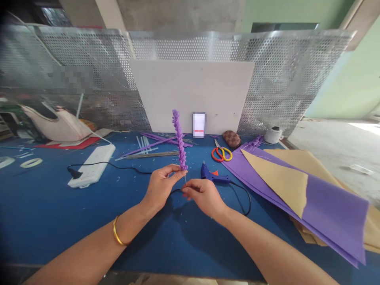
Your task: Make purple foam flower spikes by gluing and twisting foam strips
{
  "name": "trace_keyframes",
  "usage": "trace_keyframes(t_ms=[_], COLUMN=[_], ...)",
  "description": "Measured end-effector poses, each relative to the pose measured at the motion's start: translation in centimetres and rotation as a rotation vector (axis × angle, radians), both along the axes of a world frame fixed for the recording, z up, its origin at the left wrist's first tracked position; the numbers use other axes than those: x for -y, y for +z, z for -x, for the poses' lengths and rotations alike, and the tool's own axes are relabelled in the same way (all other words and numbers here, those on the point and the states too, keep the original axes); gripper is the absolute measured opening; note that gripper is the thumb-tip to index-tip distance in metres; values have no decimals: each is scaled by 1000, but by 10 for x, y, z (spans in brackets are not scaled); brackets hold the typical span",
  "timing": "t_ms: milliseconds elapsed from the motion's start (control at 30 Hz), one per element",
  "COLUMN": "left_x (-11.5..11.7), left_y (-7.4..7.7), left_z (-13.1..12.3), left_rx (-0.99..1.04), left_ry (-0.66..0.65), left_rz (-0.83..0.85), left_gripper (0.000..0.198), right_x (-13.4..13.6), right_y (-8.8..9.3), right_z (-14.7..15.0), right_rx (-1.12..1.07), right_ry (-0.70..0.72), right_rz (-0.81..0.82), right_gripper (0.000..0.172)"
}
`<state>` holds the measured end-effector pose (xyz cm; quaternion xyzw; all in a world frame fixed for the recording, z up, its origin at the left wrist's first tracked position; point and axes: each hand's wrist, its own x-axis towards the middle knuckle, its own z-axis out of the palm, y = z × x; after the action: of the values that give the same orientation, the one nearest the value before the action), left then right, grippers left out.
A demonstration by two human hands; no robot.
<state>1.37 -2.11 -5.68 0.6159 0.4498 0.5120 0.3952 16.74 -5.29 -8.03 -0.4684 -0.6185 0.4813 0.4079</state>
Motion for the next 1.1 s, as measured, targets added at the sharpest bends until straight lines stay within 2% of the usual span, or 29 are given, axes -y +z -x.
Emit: trace_keyframes(t_ms=[267, 533, 733, 1100], left_x=[1, 2, 0, -1], left_y=[1, -1, -7, -11], left_z=[-1, -2, -4, -1], left_rx=[62, 88, 113, 122], left_ry=[-62, -114, -74, -55], left_rz=[99, 136, 125, 56], left_gripper=[18, 18, 19, 20], right_x=[0, -1, -3, -2], right_y=[8, 6, 3, 1], right_z=[0, 0, 1, -1], right_rx=[-122, -272, -270, -219], right_ry=[35, 35, 2, -41], right_rz=[42, 120, 81, 33], right_gripper=[26, 27, 28, 20])
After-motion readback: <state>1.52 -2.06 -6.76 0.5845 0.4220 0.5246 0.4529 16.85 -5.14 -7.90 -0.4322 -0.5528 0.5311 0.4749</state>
